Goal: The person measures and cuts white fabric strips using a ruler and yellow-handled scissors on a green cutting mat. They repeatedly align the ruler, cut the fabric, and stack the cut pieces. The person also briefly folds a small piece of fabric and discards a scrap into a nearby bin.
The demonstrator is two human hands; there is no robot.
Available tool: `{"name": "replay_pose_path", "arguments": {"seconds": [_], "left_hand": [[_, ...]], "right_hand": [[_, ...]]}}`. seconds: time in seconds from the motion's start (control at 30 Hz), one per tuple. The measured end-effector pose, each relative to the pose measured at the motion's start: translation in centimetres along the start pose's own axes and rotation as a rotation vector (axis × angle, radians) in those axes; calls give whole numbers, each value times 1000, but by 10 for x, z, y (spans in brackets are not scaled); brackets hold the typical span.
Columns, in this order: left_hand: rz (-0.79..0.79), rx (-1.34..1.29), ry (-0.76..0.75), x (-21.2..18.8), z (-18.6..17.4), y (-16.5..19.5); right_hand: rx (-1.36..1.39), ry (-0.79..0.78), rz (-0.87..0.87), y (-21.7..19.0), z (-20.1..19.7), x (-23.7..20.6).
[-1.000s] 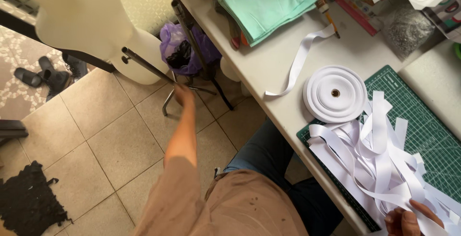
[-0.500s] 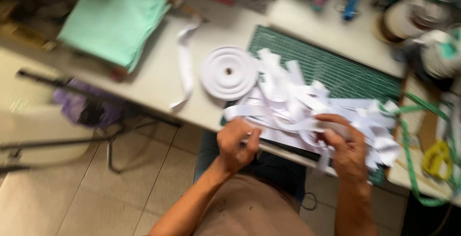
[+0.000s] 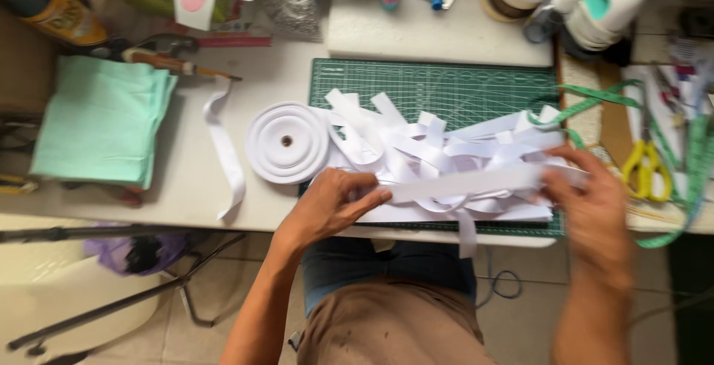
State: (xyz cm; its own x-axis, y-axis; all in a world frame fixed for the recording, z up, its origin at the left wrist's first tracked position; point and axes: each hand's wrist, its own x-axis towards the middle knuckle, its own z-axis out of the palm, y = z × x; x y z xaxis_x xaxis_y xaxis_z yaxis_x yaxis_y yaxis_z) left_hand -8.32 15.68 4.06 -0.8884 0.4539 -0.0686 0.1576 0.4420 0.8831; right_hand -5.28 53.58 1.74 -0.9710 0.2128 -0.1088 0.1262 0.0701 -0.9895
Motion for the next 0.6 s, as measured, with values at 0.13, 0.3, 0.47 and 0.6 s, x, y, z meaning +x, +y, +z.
{"name": "replay_pose_path", "arguments": {"seconds": [0.13, 0.3, 0.47, 0.6], "left_hand": [[-122, 30, -35, -17, -16, -16], [290, 427, 427, 13, -19, -53], [348, 655, 508, 68, -41, -85], [101, 574, 394, 68, -47, -95]], "right_hand": [[-12, -19, -90, 22, -43, -7], [48, -71, -27, 37, -18, -6], [-22, -101, -56, 15, 33, 13], [-74, -147, -77, 1, 62, 23]]}}
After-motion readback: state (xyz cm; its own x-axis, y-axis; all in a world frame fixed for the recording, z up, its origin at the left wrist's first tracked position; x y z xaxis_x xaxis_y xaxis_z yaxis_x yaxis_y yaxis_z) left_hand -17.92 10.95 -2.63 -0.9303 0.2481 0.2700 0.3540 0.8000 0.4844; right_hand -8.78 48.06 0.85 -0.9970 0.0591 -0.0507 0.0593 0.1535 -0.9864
